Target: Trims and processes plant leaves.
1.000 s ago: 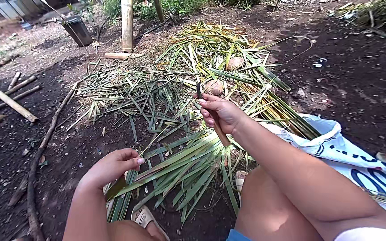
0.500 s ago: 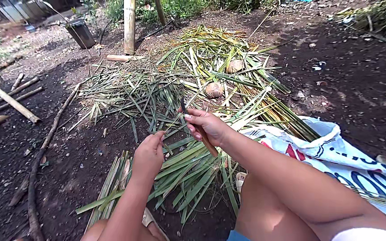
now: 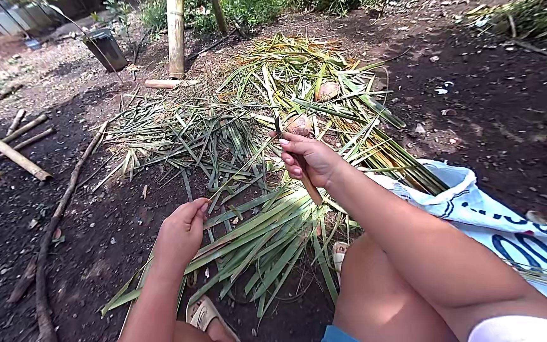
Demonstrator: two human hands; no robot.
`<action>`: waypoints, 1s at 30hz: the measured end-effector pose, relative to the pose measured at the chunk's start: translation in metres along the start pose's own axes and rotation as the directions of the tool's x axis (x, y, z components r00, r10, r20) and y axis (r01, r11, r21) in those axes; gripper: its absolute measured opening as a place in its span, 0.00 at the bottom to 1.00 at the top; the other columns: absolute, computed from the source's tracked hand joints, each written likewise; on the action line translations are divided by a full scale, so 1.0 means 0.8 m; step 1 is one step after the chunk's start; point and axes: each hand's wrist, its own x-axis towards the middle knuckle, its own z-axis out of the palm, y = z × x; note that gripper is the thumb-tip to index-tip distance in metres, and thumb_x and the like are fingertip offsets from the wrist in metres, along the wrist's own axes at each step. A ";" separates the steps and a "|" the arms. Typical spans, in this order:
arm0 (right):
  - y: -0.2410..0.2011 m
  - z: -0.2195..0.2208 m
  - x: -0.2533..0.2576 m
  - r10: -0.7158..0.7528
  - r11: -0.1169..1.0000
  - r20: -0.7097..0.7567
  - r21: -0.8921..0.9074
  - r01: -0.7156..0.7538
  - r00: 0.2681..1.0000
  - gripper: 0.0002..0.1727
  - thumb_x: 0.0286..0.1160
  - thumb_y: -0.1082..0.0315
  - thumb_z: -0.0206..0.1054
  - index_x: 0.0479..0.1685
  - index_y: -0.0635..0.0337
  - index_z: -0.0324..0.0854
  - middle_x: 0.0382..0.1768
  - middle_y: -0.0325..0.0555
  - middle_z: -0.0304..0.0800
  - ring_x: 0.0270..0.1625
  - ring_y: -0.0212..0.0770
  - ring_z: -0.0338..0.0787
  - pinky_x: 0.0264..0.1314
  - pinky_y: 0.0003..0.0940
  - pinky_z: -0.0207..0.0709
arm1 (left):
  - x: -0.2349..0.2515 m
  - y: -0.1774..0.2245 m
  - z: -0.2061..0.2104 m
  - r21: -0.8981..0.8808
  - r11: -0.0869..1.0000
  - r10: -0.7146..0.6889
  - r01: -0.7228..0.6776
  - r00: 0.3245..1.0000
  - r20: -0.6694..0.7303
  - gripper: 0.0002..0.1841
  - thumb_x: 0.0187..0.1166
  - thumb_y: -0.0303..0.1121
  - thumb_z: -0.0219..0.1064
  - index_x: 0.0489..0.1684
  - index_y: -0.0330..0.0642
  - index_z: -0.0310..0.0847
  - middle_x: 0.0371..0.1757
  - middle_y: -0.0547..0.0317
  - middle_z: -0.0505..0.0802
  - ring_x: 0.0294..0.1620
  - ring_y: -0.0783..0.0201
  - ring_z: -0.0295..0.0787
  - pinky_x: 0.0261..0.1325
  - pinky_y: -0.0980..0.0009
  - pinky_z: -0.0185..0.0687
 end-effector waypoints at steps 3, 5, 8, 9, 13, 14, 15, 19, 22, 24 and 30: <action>0.024 0.032 -0.006 0.075 0.997 0.166 -0.020 -0.073 0.983 0.20 0.94 0.60 0.49 0.78 0.50 0.72 0.20 0.36 0.72 0.13 0.27 0.71 0.15 0.20 0.70 | 0.000 0.010 0.008 -0.046 0.999 -0.014 0.015 1.000 0.023 0.17 0.89 0.38 0.54 0.53 0.45 0.92 0.35 0.65 0.94 0.36 0.76 0.88 0.46 0.77 0.83; 0.041 0.055 -0.011 0.138 0.990 0.232 -0.042 -0.132 0.963 0.20 0.94 0.61 0.51 0.78 0.52 0.73 0.21 0.37 0.74 0.15 0.27 0.72 0.17 0.19 0.70 | 0.001 0.017 0.014 -0.075 0.997 -0.013 0.016 0.999 0.038 0.17 0.89 0.39 0.54 0.53 0.45 0.92 0.35 0.66 0.94 0.36 0.77 0.88 0.46 0.78 0.83; 0.052 0.073 -0.015 0.163 0.987 0.236 -0.038 -0.159 0.958 0.18 0.94 0.61 0.53 0.73 0.57 0.77 0.20 0.37 0.73 0.15 0.26 0.71 0.18 0.18 0.68 | 0.003 0.025 0.018 -0.116 0.992 -0.036 0.043 0.997 0.068 0.18 0.90 0.39 0.54 0.53 0.44 0.92 0.36 0.67 0.94 0.36 0.79 0.87 0.46 0.80 0.83; 0.050 0.072 -0.015 0.155 0.988 0.226 -0.037 -0.150 0.962 0.18 0.94 0.61 0.53 0.71 0.58 0.78 0.20 0.37 0.73 0.14 0.26 0.71 0.17 0.18 0.68 | 0.004 0.025 0.017 -0.129 0.990 -0.048 0.058 0.996 0.079 0.18 0.90 0.40 0.54 0.53 0.45 0.92 0.35 0.69 0.93 0.36 0.80 0.87 0.46 0.80 0.82; 0.028 0.048 -0.011 0.107 0.994 0.182 -0.021 -0.105 0.977 0.19 0.95 0.60 0.49 0.69 0.58 0.78 0.18 0.35 0.71 0.13 0.25 0.69 0.16 0.18 0.68 | 0.004 0.018 0.011 -0.182 0.980 -0.063 0.081 0.992 0.107 0.17 0.89 0.40 0.55 0.52 0.46 0.92 0.33 0.73 0.92 0.34 0.84 0.84 0.44 0.84 0.80; 0.022 0.041 -0.010 0.092 0.996 0.169 -0.014 -0.091 0.981 0.19 0.95 0.60 0.48 0.70 0.58 0.78 0.18 0.35 0.71 0.13 0.25 0.69 0.15 0.18 0.67 | 0.004 0.016 0.009 -0.196 0.977 -0.061 0.083 0.992 0.113 0.17 0.89 0.40 0.55 0.52 0.45 0.92 0.32 0.74 0.91 0.34 0.84 0.84 0.44 0.84 0.79; 0.018 0.036 -0.010 0.081 0.997 0.150 -0.008 -0.081 0.985 0.19 0.95 0.60 0.49 0.69 0.57 0.79 0.17 0.35 0.71 0.12 0.25 0.68 0.15 0.18 0.67 | 0.003 0.016 0.008 -0.204 0.975 -0.060 0.084 0.991 0.119 0.17 0.89 0.40 0.55 0.52 0.45 0.92 0.32 0.74 0.91 0.34 0.84 0.84 0.44 0.84 0.79; 0.005 0.022 -0.011 0.061 0.998 0.094 -0.010 -0.060 0.994 0.18 0.94 0.59 0.50 0.65 0.58 0.80 0.16 0.34 0.70 0.11 0.24 0.67 0.12 0.17 0.67 | 0.001 0.014 0.006 -0.206 0.975 -0.056 0.085 0.989 0.139 0.16 0.89 0.41 0.56 0.51 0.46 0.92 0.32 0.75 0.91 0.33 0.85 0.83 0.43 0.85 0.78; -0.009 0.008 -0.006 0.036 0.999 0.066 -0.015 -0.035 0.997 0.18 0.95 0.61 0.47 0.66 0.59 0.79 0.18 0.32 0.71 0.13 0.24 0.68 0.14 0.17 0.67 | 0.003 0.009 0.000 -0.203 0.973 -0.073 0.106 0.984 0.163 0.16 0.89 0.40 0.56 0.51 0.46 0.92 0.32 0.74 0.91 0.32 0.85 0.83 0.42 0.85 0.78; -0.015 -0.001 -0.004 0.019 1.000 0.058 -0.026 -0.017 0.998 0.19 0.96 0.62 0.45 0.66 0.58 0.79 0.18 0.32 0.71 0.13 0.24 0.69 0.15 0.17 0.67 | 0.005 0.008 -0.005 -0.202 0.971 -0.089 0.127 0.978 0.188 0.16 0.89 0.40 0.57 0.51 0.47 0.92 0.31 0.76 0.90 0.32 0.85 0.82 0.41 0.85 0.77; -0.022 -0.013 -0.001 0.003 0.999 0.054 -0.054 0.000 0.999 0.18 0.95 0.63 0.46 0.63 0.59 0.81 0.18 0.32 0.72 0.13 0.23 0.69 0.14 0.17 0.67 | 0.013 -0.004 -0.025 -0.208 0.970 -0.072 0.123 0.969 0.238 0.15 0.88 0.39 0.58 0.51 0.48 0.92 0.31 0.77 0.91 0.32 0.86 0.83 0.41 0.86 0.78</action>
